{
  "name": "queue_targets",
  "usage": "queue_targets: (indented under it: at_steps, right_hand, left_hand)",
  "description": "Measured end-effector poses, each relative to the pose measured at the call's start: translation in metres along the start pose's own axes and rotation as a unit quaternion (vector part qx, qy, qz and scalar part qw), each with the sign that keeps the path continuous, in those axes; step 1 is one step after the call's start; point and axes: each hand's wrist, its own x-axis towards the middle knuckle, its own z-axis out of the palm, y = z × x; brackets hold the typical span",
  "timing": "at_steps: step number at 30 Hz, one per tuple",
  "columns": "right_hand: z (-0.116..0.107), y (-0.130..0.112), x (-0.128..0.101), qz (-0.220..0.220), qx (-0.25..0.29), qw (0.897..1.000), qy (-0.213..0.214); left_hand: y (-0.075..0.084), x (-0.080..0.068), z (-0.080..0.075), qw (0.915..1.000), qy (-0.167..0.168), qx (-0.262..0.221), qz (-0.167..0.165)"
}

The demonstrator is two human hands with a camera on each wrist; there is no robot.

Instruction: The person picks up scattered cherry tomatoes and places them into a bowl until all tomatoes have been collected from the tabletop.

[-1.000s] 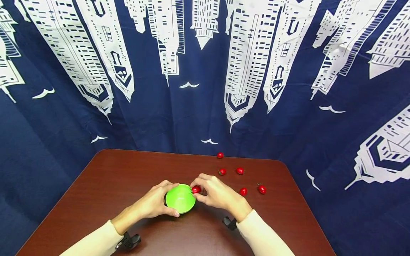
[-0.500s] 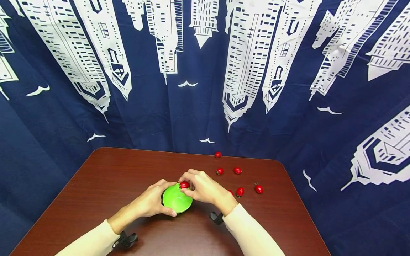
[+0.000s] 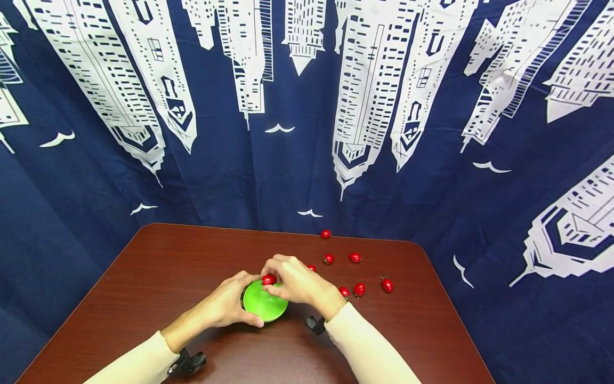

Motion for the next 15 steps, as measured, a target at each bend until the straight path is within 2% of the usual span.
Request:
queue_targets:
  at_steps: [9,15]
  right_hand:
    - [0.0029,0.0006,0.0001,0.009,-0.014,1.0,-0.008]
    - [0.0067,-0.0032,-0.0025,0.029,-0.02,0.999,-0.01]
  left_hand:
    - [-0.001,0.0029,0.0013,1.0,0.004,0.004,0.005]
    - [-0.0023,0.0017,0.002,1.0,-0.001,0.0,-0.007]
